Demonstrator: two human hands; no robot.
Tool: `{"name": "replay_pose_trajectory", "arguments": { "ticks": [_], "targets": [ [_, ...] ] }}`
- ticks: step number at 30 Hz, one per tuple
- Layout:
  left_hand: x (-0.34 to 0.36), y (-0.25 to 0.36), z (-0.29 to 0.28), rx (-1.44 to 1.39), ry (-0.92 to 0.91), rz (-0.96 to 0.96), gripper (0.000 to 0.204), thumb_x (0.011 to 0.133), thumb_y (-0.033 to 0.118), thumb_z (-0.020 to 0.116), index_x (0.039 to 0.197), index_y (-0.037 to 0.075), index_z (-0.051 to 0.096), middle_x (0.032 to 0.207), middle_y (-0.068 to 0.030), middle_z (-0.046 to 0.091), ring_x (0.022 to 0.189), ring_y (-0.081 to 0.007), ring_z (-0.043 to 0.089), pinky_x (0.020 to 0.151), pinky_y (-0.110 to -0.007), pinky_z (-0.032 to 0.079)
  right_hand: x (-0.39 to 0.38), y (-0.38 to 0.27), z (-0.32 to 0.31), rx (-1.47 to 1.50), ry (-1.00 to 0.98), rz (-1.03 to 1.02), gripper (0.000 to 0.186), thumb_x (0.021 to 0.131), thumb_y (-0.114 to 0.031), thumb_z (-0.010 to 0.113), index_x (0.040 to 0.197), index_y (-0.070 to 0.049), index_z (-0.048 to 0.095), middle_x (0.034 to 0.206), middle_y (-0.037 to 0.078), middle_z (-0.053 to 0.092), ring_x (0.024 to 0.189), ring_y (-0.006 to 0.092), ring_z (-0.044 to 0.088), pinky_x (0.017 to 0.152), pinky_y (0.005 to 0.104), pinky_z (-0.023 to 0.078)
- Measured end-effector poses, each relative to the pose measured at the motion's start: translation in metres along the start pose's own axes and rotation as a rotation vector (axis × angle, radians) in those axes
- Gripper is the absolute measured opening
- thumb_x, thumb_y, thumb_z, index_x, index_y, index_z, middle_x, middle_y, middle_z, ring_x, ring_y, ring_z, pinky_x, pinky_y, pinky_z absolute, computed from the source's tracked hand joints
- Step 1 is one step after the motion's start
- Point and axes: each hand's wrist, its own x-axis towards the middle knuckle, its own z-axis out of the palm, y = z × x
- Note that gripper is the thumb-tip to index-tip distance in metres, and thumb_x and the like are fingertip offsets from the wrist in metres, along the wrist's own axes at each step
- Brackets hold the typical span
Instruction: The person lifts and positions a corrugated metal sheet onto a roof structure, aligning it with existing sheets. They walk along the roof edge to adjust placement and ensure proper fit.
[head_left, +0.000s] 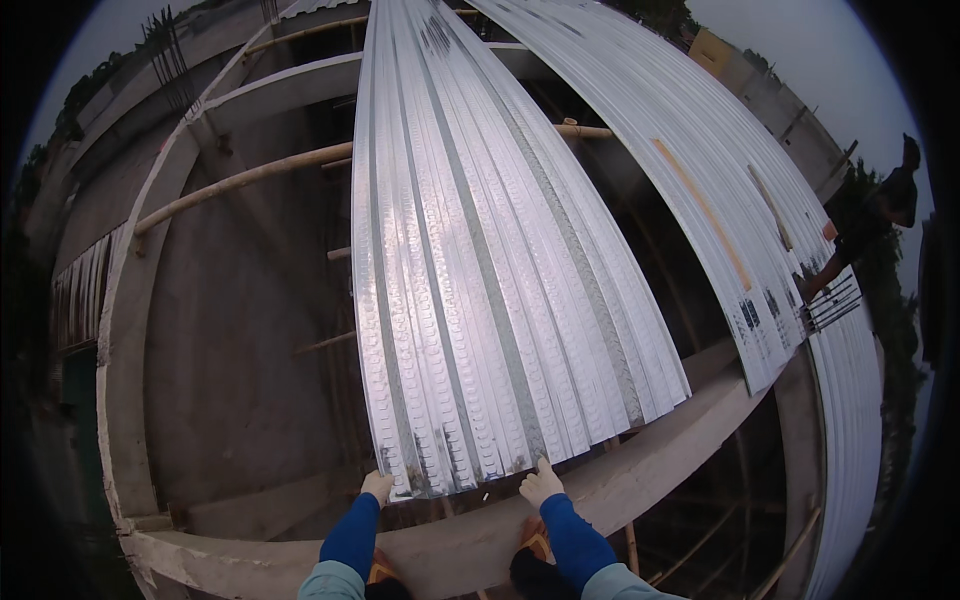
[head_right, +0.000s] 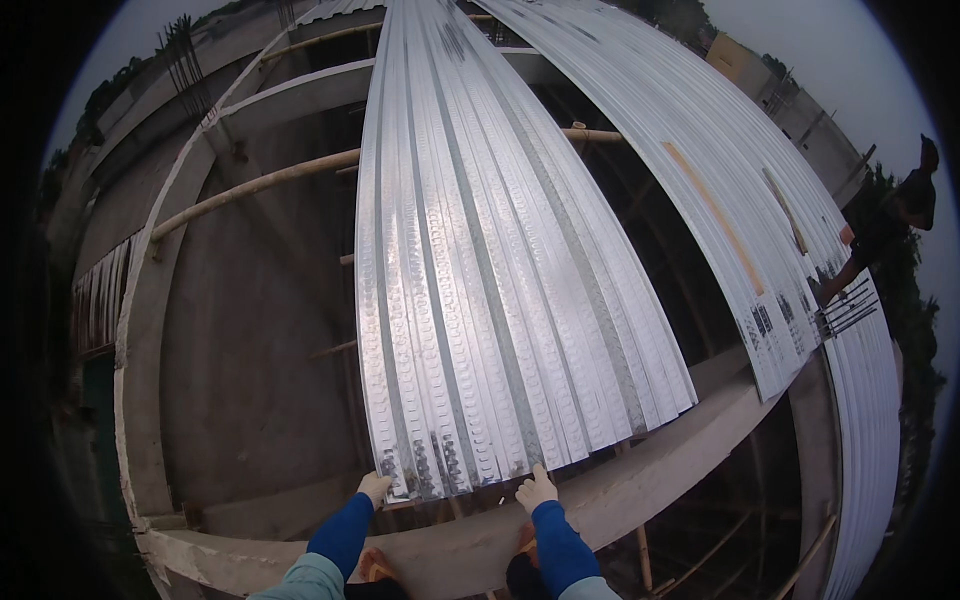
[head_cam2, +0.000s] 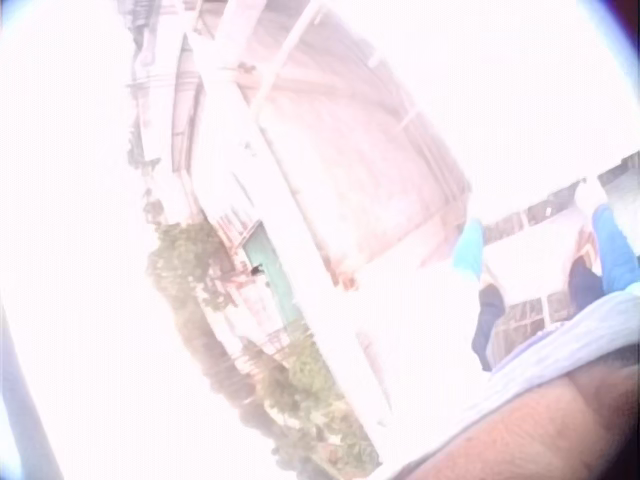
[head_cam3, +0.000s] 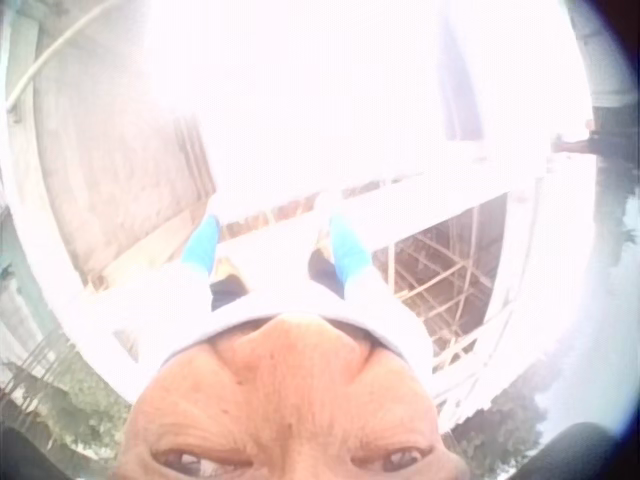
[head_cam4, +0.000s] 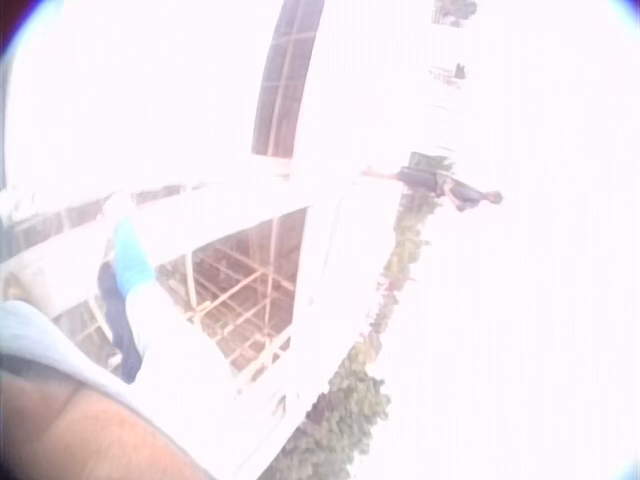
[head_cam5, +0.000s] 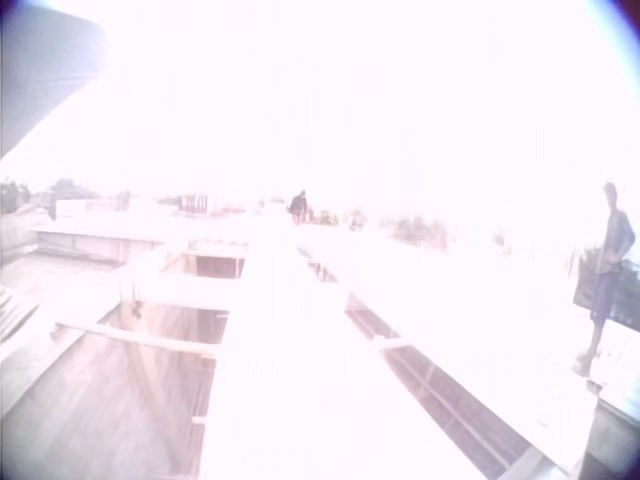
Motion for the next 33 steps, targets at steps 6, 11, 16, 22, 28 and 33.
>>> {"name": "replay_pose_trajectory", "arguments": {
  "ticks": [6, 11, 16, 22, 28, 33],
  "targets": [
    [0.007, -0.016, -0.012, -0.001, 0.036, 0.017, 0.037, 0.086, 0.017, 0.065, 0.111, -0.009, 0.072, 0.094, -0.0179, 0.076, 0.083, -0.0258, 0.072, 0.076, -0.040, 0.057, 0.006, 0.003, 0.002, -0.028, -0.037, -0.023, 0.061, 0.102, -0.054, 0.064, 0.151, -0.024, 0.042, 0.148, 0.019, 0.038, 0.134, 0.0384, 0.042, 0.109, 0.0548, 0.039],
    [0.007, -0.030, -0.025, -0.092, -0.022, 0.040, 0.033, 0.093, 0.018, 0.063, 0.114, -0.006, 0.069, 0.096, -0.0131, 0.072, 0.080, -0.0237, 0.071, 0.070, -0.041, 0.059, 0.007, 0.013, 0.010, -0.068, -0.022, -0.009, 0.077, 0.102, -0.053, 0.064, 0.165, -0.025, 0.031, 0.172, 0.023, 0.020, 0.152, 0.0434, 0.033, 0.117, 0.0574, 0.038],
    [-0.010, 0.007, 0.013, -0.181, -0.058, -0.002, 0.034, 0.090, 0.019, 0.064, 0.110, -0.009, 0.071, 0.094, -0.0169, 0.074, 0.085, -0.0250, 0.070, 0.080, -0.039, 0.054, 0.008, -0.003, -0.020, -0.056, -0.047, -0.055, 0.053, 0.105, -0.048, 0.060, 0.146, -0.014, 0.055, 0.116, 0.009, 0.063, 0.102, 0.0276, 0.063, 0.087, 0.0471, 0.052],
    [-0.016, 0.007, 0.021, 0.102, 0.170, -0.045, 0.044, 0.085, 0.019, 0.064, 0.122, -0.005, 0.068, 0.109, -0.0251, 0.074, 0.103, -0.0360, 0.071, 0.092, -0.041, 0.053, -0.060, 0.019, -0.008, -1.528, -0.009, -0.491, 0.068, 0.095, -0.050, 0.070, 0.138, 0.002, 0.062, 0.134, 0.023, 0.069, 0.125, 0.0404, 0.066, 0.106, 0.0465, 0.051],
    [-0.085, 0.029, 0.025, 0.157, 0.345, 0.091, 0.053, 0.085, 0.025, 0.069, 0.131, -0.002, 0.065, 0.117, -0.0268, 0.073, 0.117, -0.0419, 0.069, 0.100, -0.046, 0.053, -0.182, 0.031, -0.024, -1.800, -0.418, -0.333, 0.060, 0.097, -0.053, 0.067, 0.127, 0.000, 0.069, 0.120, 0.026, 0.071, 0.114, 0.0422, 0.067, 0.098, 0.0451, 0.052],
    [-0.181, 0.029, 0.031, 0.289, 0.171, 0.079, 0.065, 0.086, 0.043, 0.070, 0.134, -0.001, 0.065, 0.125, -0.0300, 0.071, 0.119, -0.0456, 0.067, 0.105, -0.049, 0.051, -0.222, 0.007, -0.022, -1.855, -0.325, -0.079, 0.055, 0.097, -0.051, 0.068, 0.117, 0.000, 0.073, 0.101, 0.024, 0.073, 0.101, 0.0404, 0.071, 0.093, 0.0436, 0.053]
  ]
}}
